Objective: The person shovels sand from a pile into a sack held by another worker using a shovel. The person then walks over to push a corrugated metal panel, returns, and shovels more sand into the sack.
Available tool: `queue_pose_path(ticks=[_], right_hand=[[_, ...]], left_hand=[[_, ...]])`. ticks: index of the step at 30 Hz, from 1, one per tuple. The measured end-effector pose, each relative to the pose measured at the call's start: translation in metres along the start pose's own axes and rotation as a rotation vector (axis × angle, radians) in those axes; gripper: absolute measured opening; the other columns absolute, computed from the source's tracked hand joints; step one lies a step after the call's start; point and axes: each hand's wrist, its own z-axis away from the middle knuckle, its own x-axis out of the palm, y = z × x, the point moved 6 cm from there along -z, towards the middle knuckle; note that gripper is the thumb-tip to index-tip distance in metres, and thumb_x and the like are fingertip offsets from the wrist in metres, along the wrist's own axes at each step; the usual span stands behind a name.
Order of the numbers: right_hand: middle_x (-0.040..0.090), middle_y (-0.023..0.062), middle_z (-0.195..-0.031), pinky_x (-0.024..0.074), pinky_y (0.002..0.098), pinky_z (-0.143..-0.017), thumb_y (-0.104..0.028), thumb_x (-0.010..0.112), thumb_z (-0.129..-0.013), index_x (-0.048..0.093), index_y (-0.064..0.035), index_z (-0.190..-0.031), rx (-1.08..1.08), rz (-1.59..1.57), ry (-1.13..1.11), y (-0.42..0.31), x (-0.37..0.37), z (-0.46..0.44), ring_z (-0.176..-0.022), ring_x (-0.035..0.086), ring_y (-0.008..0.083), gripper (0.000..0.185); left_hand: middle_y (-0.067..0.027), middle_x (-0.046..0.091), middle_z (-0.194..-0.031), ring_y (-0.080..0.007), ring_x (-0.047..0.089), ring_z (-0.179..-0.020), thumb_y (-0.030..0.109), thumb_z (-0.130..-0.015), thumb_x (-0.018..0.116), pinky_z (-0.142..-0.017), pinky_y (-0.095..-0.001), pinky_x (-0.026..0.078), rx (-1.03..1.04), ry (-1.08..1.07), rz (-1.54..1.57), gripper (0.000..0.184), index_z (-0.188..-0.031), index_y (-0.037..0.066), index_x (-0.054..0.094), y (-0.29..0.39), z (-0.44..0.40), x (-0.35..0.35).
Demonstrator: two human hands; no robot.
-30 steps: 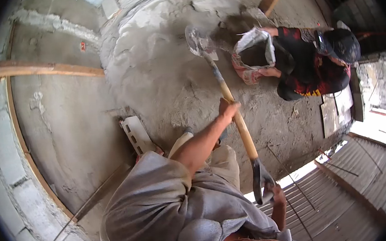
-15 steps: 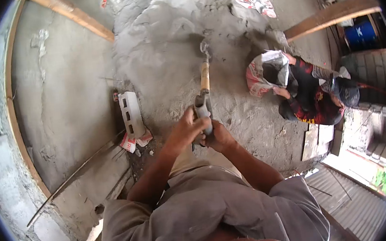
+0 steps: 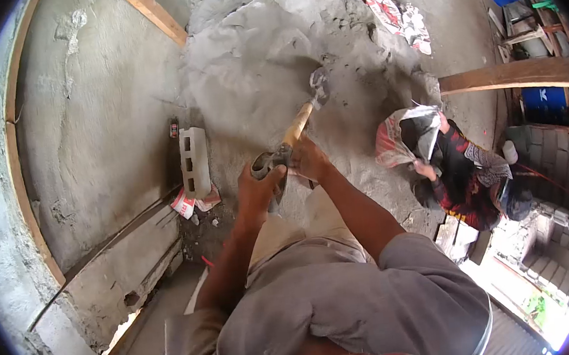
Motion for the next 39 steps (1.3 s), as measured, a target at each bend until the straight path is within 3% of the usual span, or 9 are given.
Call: queue_pose_path(ticks=[7, 16, 19, 22, 29, 31, 32, 33, 39], right_hand=[[0.051, 0.0157, -0.097, 0.0522, 0.0486, -0.063, -0.028, 0.065, -0.087, 0.044, -0.0043, -0.111, 0.001, -0.748, 0.427, -0.016, 0.012, -0.096, -0.077, 0.059, 0.0314, 0.040], [0.053, 0.0099, -0.072, 0.0502, 0.0468, -0.057, -0.024, 0.070, -0.079, 0.051, -0.0098, -0.088, -0.075, -0.665, 0.493, 0.035, 0.029, -0.150, -0.060, 0.056, 0.0278, 0.025], [0.053, 0.0086, -0.068, 0.0495, 0.0445, -0.052, -0.022, 0.071, -0.078, 0.052, -0.0091, -0.083, 0.098, -0.450, 0.551, 0.080, 0.040, -0.161, -0.057, 0.055, 0.0257, 0.023], [0.052, 0.0075, -0.064, 0.0489, 0.0416, -0.050, -0.018, 0.070, -0.079, 0.053, -0.0087, -0.076, 0.197, -0.336, 0.674, 0.120, 0.052, -0.160, -0.054, 0.055, 0.0237, 0.020], [0.054, 0.0062, -0.064, 0.0462, 0.0377, -0.048, -0.014, 0.065, -0.077, 0.056, -0.0082, -0.070, 0.196, -0.208, 0.689, 0.112, -0.131, -0.275, -0.051, 0.054, 0.0214, 0.012], [0.054, 0.0055, -0.061, 0.0469, 0.0378, -0.054, -0.013, 0.064, -0.077, 0.057, -0.0085, -0.067, -0.017, 0.061, 0.761, -0.061, -0.142, -0.262, -0.054, 0.053, 0.0225, 0.012], [0.054, 0.0057, -0.065, 0.0473, 0.0384, -0.058, -0.017, 0.065, -0.080, 0.058, -0.0081, -0.068, -0.149, 0.090, 0.441, -0.104, -0.210, -0.304, -0.058, 0.054, 0.0222, 0.016], [0.054, 0.0061, -0.068, 0.0472, 0.0368, -0.059, -0.018, 0.065, -0.082, 0.058, -0.0068, -0.074, 0.211, -0.021, 0.661, -0.108, -0.333, -0.384, -0.059, 0.053, 0.0221, 0.016], [0.052, 0.0075, -0.066, 0.0437, 0.0355, -0.046, -0.003, 0.063, -0.080, 0.054, -0.0024, -0.077, -0.101, -0.358, 0.882, -0.176, -0.251, -0.384, -0.052, 0.051, 0.0205, 0.010]], left_hand=[[0.0016, 0.059, -0.076, -0.0063, 0.052, -0.059, 0.004, -0.075, 0.073, -0.053, -0.0228, 0.043, -0.001, 0.146, 0.088, 0.027, -0.098, 0.003, 0.061, 0.036, -0.018, -0.020], [-0.0057, 0.060, -0.069, -0.0159, 0.057, -0.057, 0.007, -0.078, 0.069, -0.068, -0.0304, 0.051, -0.082, 0.316, 0.272, 0.029, -0.102, -0.007, 0.059, -0.019, 0.089, -0.224], [-0.0057, 0.059, -0.073, -0.0138, 0.053, -0.052, 0.008, -0.080, 0.068, -0.052, -0.0282, 0.049, 0.408, 0.497, -0.552, 0.024, -0.101, 0.002, 0.060, -0.050, 0.113, -0.275], [-0.0034, 0.053, -0.067, -0.0115, 0.048, -0.048, 0.008, -0.079, 0.067, -0.044, -0.0249, 0.042, -0.118, 0.922, 0.089, 0.022, -0.097, 0.002, 0.057, -0.062, 0.116, -0.263], [-0.0089, 0.061, -0.074, -0.0134, 0.055, -0.054, 0.011, -0.076, 0.065, -0.044, -0.0283, 0.042, -0.217, 0.976, 0.168, 0.032, -0.104, -0.001, 0.057, -0.120, 0.007, -0.179], [-0.0100, 0.065, -0.084, -0.0179, 0.060, -0.065, 0.008, -0.074, 0.065, -0.053, -0.0321, 0.048, -0.320, 0.924, -0.280, 0.039, -0.111, -0.004, 0.058, -0.203, -0.079, -0.153], [-0.0101, 0.066, -0.090, -0.0206, 0.061, -0.073, 0.006, -0.073, 0.064, -0.065, -0.0327, 0.050, -0.318, 0.862, -0.185, 0.044, -0.115, -0.006, 0.058, -0.235, -0.134, -0.121], [-0.0107, 0.065, -0.090, -0.0205, 0.060, -0.073, 0.007, -0.073, 0.063, -0.067, -0.0321, 0.049, -0.207, 0.802, -0.104, 0.042, -0.113, -0.007, 0.058, -0.198, -0.194, -0.079], [-0.0113, 0.062, -0.085, -0.0189, 0.059, -0.070, 0.005, -0.075, 0.062, -0.059, -0.0300, 0.047, -0.117, 0.764, 0.004, 0.029, -0.101, -0.006, 0.058, -0.135, -0.292, -0.057]])
